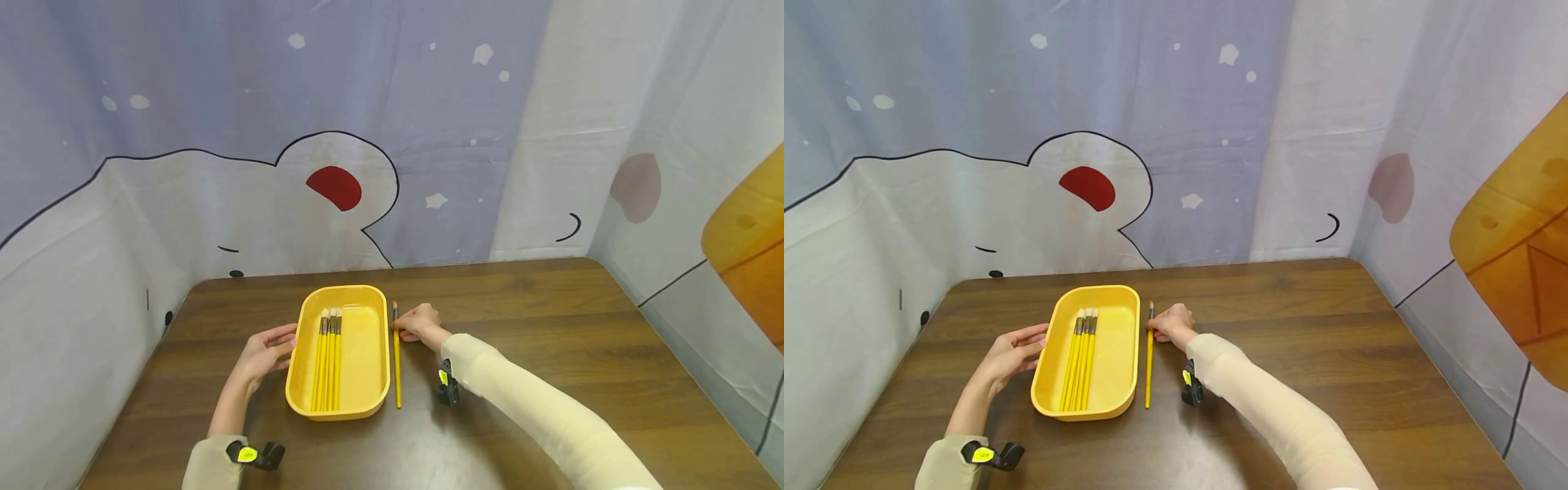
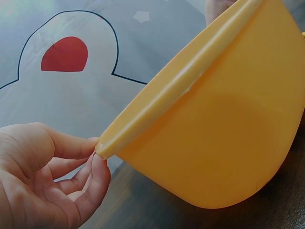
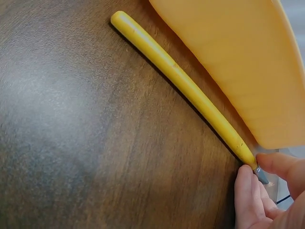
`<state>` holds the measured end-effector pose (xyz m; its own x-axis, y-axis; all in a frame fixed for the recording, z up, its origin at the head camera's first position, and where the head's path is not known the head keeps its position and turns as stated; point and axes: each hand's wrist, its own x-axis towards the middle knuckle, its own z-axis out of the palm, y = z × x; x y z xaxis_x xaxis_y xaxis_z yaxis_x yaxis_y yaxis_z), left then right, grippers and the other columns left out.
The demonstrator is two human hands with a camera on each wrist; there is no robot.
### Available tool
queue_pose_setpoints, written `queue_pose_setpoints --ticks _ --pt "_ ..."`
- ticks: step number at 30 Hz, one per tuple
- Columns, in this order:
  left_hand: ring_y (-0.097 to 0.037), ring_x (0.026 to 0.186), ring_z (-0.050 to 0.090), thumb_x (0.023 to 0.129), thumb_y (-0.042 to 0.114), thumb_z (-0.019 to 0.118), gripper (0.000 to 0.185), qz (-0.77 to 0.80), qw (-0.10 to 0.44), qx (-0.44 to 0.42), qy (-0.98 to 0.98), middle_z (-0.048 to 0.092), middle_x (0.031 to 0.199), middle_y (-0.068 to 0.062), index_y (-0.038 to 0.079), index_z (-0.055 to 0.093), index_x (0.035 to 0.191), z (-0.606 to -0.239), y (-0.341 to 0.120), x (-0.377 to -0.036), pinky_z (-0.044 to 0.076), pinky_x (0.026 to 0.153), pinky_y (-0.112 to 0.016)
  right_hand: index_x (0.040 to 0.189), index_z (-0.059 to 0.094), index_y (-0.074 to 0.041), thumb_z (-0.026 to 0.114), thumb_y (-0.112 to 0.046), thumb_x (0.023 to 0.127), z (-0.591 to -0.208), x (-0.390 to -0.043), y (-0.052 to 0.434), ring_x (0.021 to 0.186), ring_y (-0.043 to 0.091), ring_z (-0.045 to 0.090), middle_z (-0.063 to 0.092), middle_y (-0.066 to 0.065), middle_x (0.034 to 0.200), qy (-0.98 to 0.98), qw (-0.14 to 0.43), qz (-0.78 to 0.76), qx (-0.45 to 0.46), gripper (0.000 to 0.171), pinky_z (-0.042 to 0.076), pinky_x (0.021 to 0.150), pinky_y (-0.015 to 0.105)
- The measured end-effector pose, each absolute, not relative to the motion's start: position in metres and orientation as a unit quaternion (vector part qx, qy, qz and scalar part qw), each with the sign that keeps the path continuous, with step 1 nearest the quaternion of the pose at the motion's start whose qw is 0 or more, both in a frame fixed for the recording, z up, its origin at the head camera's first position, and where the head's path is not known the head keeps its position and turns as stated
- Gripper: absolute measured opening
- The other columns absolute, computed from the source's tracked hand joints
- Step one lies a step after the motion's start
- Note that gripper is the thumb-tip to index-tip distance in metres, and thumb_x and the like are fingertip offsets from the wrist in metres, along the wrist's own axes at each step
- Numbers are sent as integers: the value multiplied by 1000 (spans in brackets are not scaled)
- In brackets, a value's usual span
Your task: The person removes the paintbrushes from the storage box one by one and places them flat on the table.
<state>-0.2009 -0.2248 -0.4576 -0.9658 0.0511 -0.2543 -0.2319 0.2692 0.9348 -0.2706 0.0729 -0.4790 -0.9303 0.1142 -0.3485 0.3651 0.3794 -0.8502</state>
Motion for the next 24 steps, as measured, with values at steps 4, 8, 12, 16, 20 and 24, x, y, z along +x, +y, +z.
queue_pose_setpoints --ticks 4,8,12,16,20,24 --pt "-6 92 63 97 13 56 49 601 118 -58 788 49 137 -28 -2 42 142 -457 -224 -200 57 75 -25 87 72 3 78 -4 74 -479 -271 74 49 9 60 71 12 70 821 121 -540 144 16 57 55 27" --pt "-7 93 63 97 13 56 49 602 119 -57 787 49 137 -28 -2 42 142 -457 -224 -200 57 75 -25 88 72 2 78 -5 74 -478 -270 75 49 9 60 71 11 70 821 124 -539 145 16 57 56 27" --pt "-7 92 64 97 12 56 49 602 119 -59 787 49 136 -28 -2 42 142 -457 -223 -200 58 75 -25 88 73 1 79 -6 74 -477 -271 76 50 9 61 72 12 72 820 124 -539 147 17 57 55 26" --pt "-6 91 63 97 12 56 49 601 119 -62 788 50 136 -28 -2 43 142 -457 -224 -199 57 74 -25 90 73 1 79 -6 73 -473 -270 76 52 10 62 74 15 79 816 118 -545 151 19 58 58 26" --pt "-5 90 63 97 12 56 49 602 120 -64 787 50 136 -27 -1 43 142 -456 -224 -200 57 74 -24 92 73 2 79 -7 73 -467 -269 76 58 15 66 74 16 86 822 103 -541 143 22 59 63 29" --pt "-5 90 63 97 12 57 49 605 120 -64 785 50 136 -27 -1 43 142 -457 -224 -201 57 73 -24 92 74 2 78 -6 73 -464 -269 74 59 17 68 74 15 82 832 90 -530 136 21 59 63 29"
